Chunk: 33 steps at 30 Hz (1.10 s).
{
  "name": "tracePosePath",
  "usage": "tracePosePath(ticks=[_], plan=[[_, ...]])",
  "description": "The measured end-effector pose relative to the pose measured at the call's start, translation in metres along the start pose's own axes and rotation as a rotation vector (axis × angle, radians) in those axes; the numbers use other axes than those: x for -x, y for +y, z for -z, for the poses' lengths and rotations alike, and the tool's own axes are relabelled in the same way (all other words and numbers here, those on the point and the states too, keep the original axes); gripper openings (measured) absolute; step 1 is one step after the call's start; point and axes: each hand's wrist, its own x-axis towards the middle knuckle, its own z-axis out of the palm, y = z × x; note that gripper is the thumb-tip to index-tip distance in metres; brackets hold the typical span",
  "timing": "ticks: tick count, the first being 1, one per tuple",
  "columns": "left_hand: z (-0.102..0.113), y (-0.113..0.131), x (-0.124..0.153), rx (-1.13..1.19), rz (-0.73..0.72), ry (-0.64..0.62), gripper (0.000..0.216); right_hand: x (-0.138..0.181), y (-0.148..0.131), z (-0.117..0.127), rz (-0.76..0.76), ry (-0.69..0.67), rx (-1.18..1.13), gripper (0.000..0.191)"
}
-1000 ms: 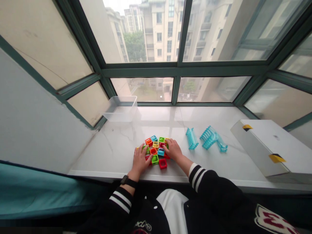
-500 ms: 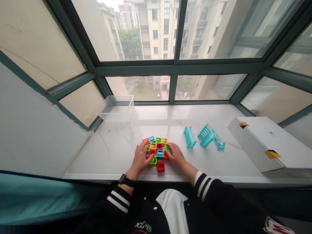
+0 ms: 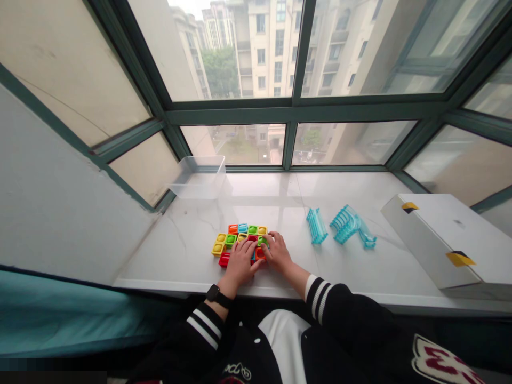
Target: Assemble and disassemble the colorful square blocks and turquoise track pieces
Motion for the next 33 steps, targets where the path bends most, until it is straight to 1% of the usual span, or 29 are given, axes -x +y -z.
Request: tracePosePath(ticks=[2, 3, 6, 8, 11, 13, 15, 18, 21, 28, 33], plan=[[0.004, -0.002, -0.002, -0.007, 0.017, 0.026, 0.052, -0.003, -0.002, 0.009, 0.003, 0.049, -0.049, 0.041], [0.005, -0.001, -0.004, -0.010, 0.021, 0.033, 0.050, -0.005, -0.002, 0.018, 0.014, 0.079, -0.084, 0.041], [0.003, 0.005, -0.006, -0.023, 0.025, 0.044, 0.045, -0.006, 0.003, 0.057, 0.056, 0.176, -0.173, 0.038], [-0.003, 0.013, -0.008, -0.041, 0.034, 0.056, 0.049, -0.002, 0.008, 0.088, 0.068, 0.236, -0.199, 0.035], [-0.017, 0.021, -0.010, -0.073, 0.062, 0.075, 0.062, 0.008, 0.016, 0.132, 0.060, 0.298, -0.168, 0.030], [-0.024, 0.022, -0.011, -0.087, 0.081, 0.075, 0.067, 0.018, 0.024, 0.152, 0.065, 0.326, -0.119, 0.027], [-0.028, 0.018, -0.013, -0.098, 0.092, 0.067, 0.068, 0.029, 0.034, 0.165, 0.073, 0.343, -0.066, 0.024], [-0.025, 0.007, -0.011, -0.114, 0.087, 0.053, 0.067, 0.047, 0.051, 0.175, 0.067, 0.346, -0.006, 0.022], [-0.015, -0.006, -0.003, -0.136, 0.096, 0.034, 0.065, 0.063, 0.068, 0.179, 0.046, 0.347, 0.028, 0.021], [0.013, -0.036, 0.028, -0.267, 0.183, -0.002, 0.066, 0.094, 0.099, 0.179, -0.002, 0.377, 0.079, 0.022], [0.021, -0.064, 0.035, -0.276, 0.213, 0.017, 0.073, 0.105, 0.111, 0.178, -0.015, 0.395, 0.110, 0.023]])
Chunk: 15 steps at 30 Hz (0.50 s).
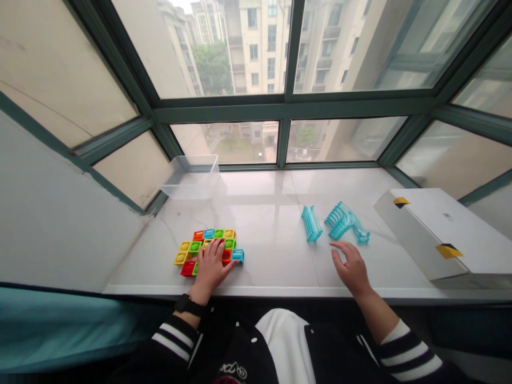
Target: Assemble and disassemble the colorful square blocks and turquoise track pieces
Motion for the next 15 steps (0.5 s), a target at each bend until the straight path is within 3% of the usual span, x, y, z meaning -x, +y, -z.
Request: tracePosePath(ticks=[3, 8, 15], plan=[[-0.008, -0.015, -0.009, -0.008, 0.071, 0.029, 0.077, 0.000, 0.002, 0.001, 0.001, 0.021, 0.013, 0.024], [-0.019, -0.024, -0.022, 0.005, 0.129, -0.030, 0.078, 0.001, 0.001, -0.002, -0.013, 0.023, 0.015, 0.024], [-0.013, -0.022, -0.019, -0.043, 0.130, -0.009, 0.068, 0.003, 0.002, -0.007, -0.047, -0.002, -0.004, 0.026]])
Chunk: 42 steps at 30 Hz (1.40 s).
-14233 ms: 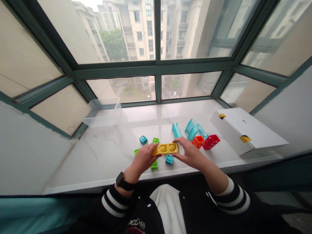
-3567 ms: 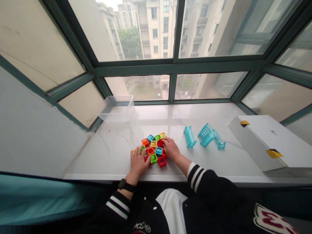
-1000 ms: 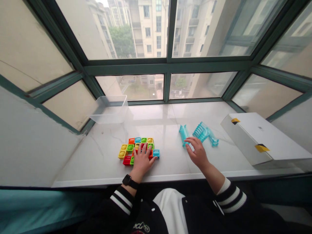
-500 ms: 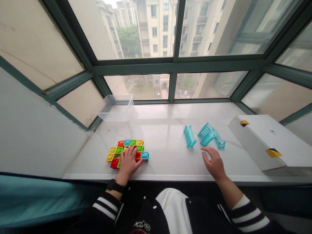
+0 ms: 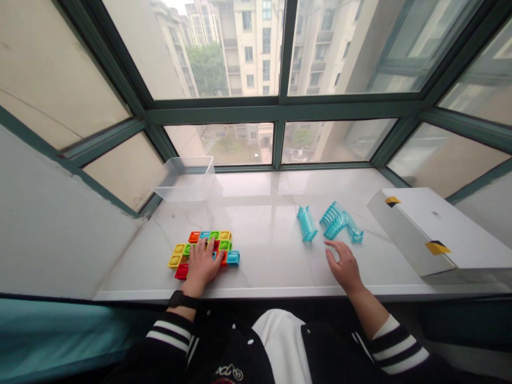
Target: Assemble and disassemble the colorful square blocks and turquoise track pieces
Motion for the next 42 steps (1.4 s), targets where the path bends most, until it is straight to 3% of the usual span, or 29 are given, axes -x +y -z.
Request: tracePosePath(ticks=[8, 15, 20, 22, 25, 28, 32, 36, 42], plan=[[0.014, -0.011, -0.001, -0.019, 0.030, -0.015, 0.062, -0.012, -0.001, -0.001, -0.007, -0.013, 0.002, 0.027], [0.010, -0.026, -0.003, -0.064, 0.004, -0.020, 0.063, -0.031, -0.010, 0.001, 0.001, 0.003, -0.036, 0.027], [0.015, -0.024, -0.004, 0.006, 0.038, 0.013, 0.064, -0.056, -0.015, -0.020, -0.020, -0.125, -0.007, 0.042], [0.024, -0.007, -0.003, 0.097, 0.020, 0.090, 0.064, -0.069, -0.016, -0.035, -0.056, -0.189, 0.042, 0.054], [0.040, 0.036, 0.001, 0.358, -0.089, 0.153, 0.055, -0.090, -0.016, -0.060, -0.172, -0.270, 0.136, 0.072], [0.047, 0.088, 0.005, 0.617, -0.176, 0.075, 0.047, -0.111, -0.016, -0.077, -0.329, -0.376, 0.215, 0.085], [0.035, 0.138, 0.005, 0.884, -0.245, -0.032, 0.042, -0.127, -0.016, -0.084, -0.460, -0.549, 0.252, 0.088], [0.016, 0.158, -0.002, 1.087, -0.170, -0.186, 0.043, -0.127, -0.019, -0.080, -0.489, -0.668, 0.291, 0.090], [-0.002, 0.176, -0.012, 1.304, 0.000, -0.372, 0.049, -0.102, -0.039, -0.077, -0.425, -0.702, 0.261, 0.094]])
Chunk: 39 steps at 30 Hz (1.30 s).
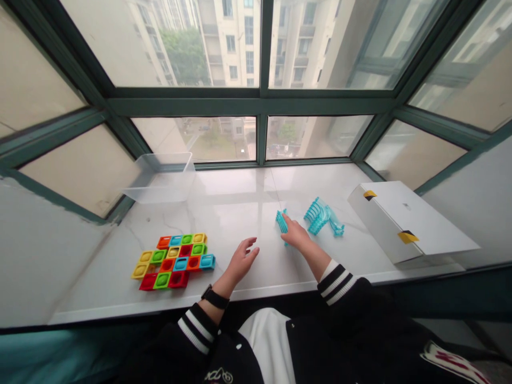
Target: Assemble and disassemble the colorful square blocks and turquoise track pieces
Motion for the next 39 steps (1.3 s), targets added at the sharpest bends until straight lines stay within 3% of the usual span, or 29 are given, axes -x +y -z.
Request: tracePosePath(ticks=[7, 11, 16, 20, 22, 30, 36, 39], plan=[[-0.014, -0.015, 0.001, 0.174, 0.174, -0.045, 0.061, 0.059, -0.039, -0.050, 0.202, -0.075, -0.219, 0.093], [-0.005, -0.023, 0.012, 0.115, 0.194, 0.071, 0.064, 0.076, -0.054, -0.068, 0.310, -0.106, -0.387, 0.089], [0.011, -0.018, 0.020, -0.136, 0.228, 0.105, 0.047, 0.078, -0.041, -0.065, 0.276, -0.007, -0.495, 0.087], [0.013, -0.015, 0.018, -0.129, 0.242, 0.106, 0.016, 0.080, -0.020, -0.070, 0.233, 0.034, -0.430, 0.077], [0.010, -0.016, 0.016, -0.084, 0.271, 0.126, 0.011, 0.082, -0.015, -0.076, 0.224, 0.028, -0.389, 0.074], [0.000, -0.019, 0.022, 0.196, 0.437, 0.150, 0.023, 0.084, -0.019, -0.091, 0.240, 0.043, -0.352, 0.074], [0.013, -0.012, 0.022, 0.303, 0.441, 0.221, 0.040, 0.088, -0.009, -0.077, 0.228, 0.090, -0.413, 0.069], [0.006, 0.002, 0.017, 0.410, 0.391, 0.207, 0.050, 0.089, -0.019, -0.066, 0.304, 0.123, -0.536, 0.066]])
